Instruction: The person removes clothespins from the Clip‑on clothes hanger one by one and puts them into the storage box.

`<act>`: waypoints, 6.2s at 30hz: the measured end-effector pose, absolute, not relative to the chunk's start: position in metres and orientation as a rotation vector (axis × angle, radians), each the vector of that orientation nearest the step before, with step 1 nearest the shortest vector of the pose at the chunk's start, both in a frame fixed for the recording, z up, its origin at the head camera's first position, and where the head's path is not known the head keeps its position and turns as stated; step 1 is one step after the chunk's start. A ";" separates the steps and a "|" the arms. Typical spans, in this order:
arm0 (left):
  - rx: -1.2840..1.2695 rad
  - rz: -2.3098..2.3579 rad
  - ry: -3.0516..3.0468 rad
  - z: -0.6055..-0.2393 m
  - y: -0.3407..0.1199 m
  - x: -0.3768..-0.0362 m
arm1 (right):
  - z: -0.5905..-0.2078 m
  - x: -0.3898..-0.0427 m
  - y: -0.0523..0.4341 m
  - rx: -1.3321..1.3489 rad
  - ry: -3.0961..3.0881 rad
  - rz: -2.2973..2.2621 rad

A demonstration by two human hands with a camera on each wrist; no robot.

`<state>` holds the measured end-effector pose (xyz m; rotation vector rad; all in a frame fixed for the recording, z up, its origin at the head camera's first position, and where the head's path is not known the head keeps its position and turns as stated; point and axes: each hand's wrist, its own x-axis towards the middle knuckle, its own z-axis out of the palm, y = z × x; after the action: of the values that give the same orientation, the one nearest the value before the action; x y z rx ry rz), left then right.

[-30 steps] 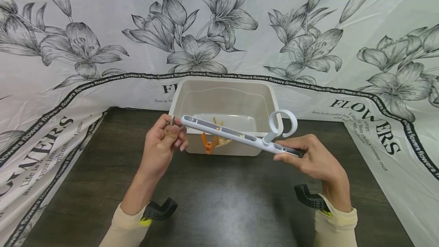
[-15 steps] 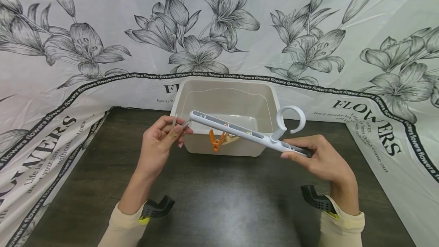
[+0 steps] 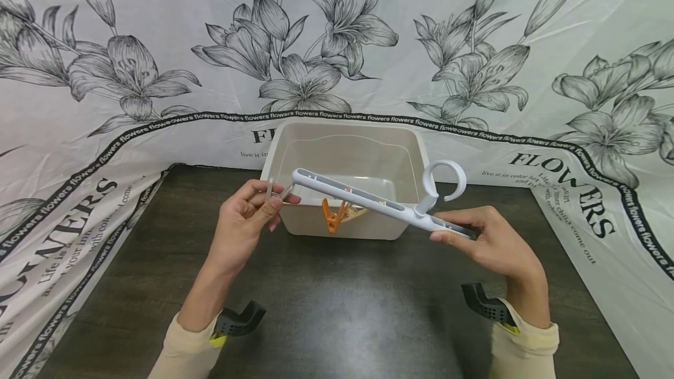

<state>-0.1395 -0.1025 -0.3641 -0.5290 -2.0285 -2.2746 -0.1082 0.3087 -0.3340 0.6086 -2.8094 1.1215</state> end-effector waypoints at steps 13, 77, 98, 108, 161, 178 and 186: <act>-0.529 -2.219 -2.087 -0.365 -0.114 -0.140 | -0.334 -0.110 0.309 0.578 -2.776 1.093; -0.451 -1.318 -2.513 -0.344 -0.089 -0.241 | -0.337 -0.107 0.320 0.489 -2.764 1.104; -0.575 -1.757 -2.267 -0.340 -0.086 -0.185 | -0.335 -0.107 0.320 0.510 -2.753 1.080; -0.661 -1.880 -2.232 -0.347 -0.072 -0.159 | -0.333 -0.106 0.319 0.525 -2.748 1.096; -0.736 -2.153 -2.304 -0.362 -0.043 -0.140 | -0.330 -0.101 0.309 0.629 -2.782 1.058; -0.895 -2.318 -2.124 -0.367 -0.043 -0.144 | -0.329 -0.099 0.312 0.635 -2.755 1.155; -0.795 -2.301 -2.074 -0.370 -0.038 -0.144 | -0.329 -0.100 0.312 0.616 -2.786 1.144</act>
<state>-0.1445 -0.0383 -0.3698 -0.7946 -2.0741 -2.3014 -0.1001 0.3117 -0.3285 0.6161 -2.7860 1.1441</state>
